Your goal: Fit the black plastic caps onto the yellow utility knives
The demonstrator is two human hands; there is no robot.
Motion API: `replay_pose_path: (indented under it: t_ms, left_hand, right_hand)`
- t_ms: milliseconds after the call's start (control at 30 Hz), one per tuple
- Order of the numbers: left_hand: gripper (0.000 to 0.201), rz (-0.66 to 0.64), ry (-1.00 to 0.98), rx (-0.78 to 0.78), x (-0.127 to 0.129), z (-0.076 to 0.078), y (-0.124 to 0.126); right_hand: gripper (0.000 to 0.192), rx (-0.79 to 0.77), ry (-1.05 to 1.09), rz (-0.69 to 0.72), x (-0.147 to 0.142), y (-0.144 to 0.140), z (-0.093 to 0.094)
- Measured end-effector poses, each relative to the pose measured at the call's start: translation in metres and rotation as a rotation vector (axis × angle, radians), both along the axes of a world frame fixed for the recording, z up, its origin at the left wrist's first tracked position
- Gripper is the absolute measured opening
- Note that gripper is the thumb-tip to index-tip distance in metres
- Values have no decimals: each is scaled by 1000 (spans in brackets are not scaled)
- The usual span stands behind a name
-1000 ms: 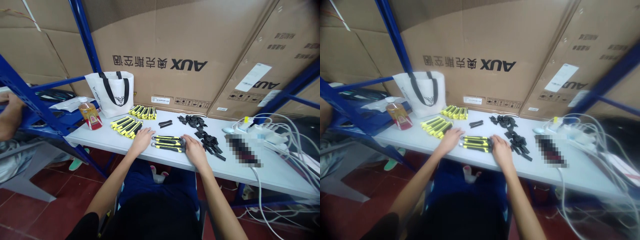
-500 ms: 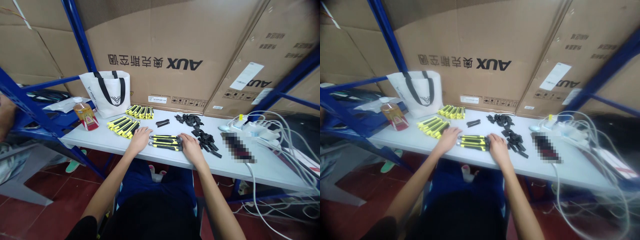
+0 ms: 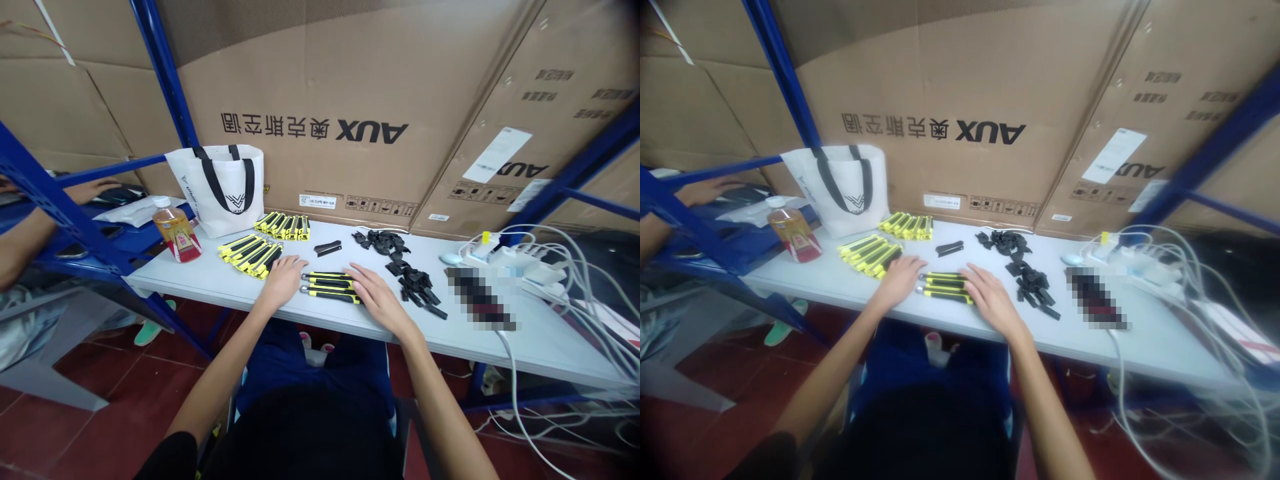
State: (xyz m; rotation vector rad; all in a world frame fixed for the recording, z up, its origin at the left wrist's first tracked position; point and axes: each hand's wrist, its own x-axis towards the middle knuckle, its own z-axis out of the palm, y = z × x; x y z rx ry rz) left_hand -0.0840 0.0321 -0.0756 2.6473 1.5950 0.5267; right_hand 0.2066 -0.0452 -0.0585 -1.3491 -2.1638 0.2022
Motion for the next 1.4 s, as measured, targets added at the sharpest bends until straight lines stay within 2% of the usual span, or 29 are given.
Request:
replay_pose_path:
  t_ms: [67, 133, 233, 433, 633, 767, 867, 967, 1033, 1133, 1233, 1300, 1400]
  left_hand:
    - [47, -4, -2, 6, 0, 0, 0]
    - [48, -9, -3, 12, -1, -1, 0]
    - [49, -12, -4, 17, -1, -1, 0]
    - [50, 6, -24, 16, 0, -4, 1]
    - [49, -5, -102, 16, 1, 0, 0]
    - [37, 36, -512, 88, 6, 18, -9]
    - [34, 36, -809, 114, 12, 34, -23]
    - [42, -91, -909, -55, 22, 47, -41]
    - [38, -203, -931, -242, 31, 52, -54]
    - [47, -360, -1041, -505, 43, 55, -70]
    - [45, -393, -1226, -598, 47, 58, -76]
    - [43, -389, -1344, -583, 43, 62, -74]
    - [42, -357, -1485, -565, 30, 69, -64]
  right_hand:
    - [49, -67, -62, 2, -4, -2, 3]
    - [52, -98, -54, -63, -6, -3, 4]
    - [53, -70, 19, -176, -3, 0, 1]
    - [38, -17, 54, -270, 8, 12, -12]
    - [30, -23, 120, -229, 11, 15, -13]
    - [26, -23, 386, -363, 15, 11, -11]
    - [33, 52, 707, -439, 13, 10, -5]
    - [42, 64, 1060, -327, -5, 5, 5]
    - [44, 1, 1138, -223, -26, -4, 13]
    - [40, -184, 1036, -43, -61, -26, 22]
    - [33, -208, 856, 54, -80, -45, 31]
    - [33, -200, 722, 63, -75, -49, 36]
    - [31, -103, 637, -50, -49, -39, 38]
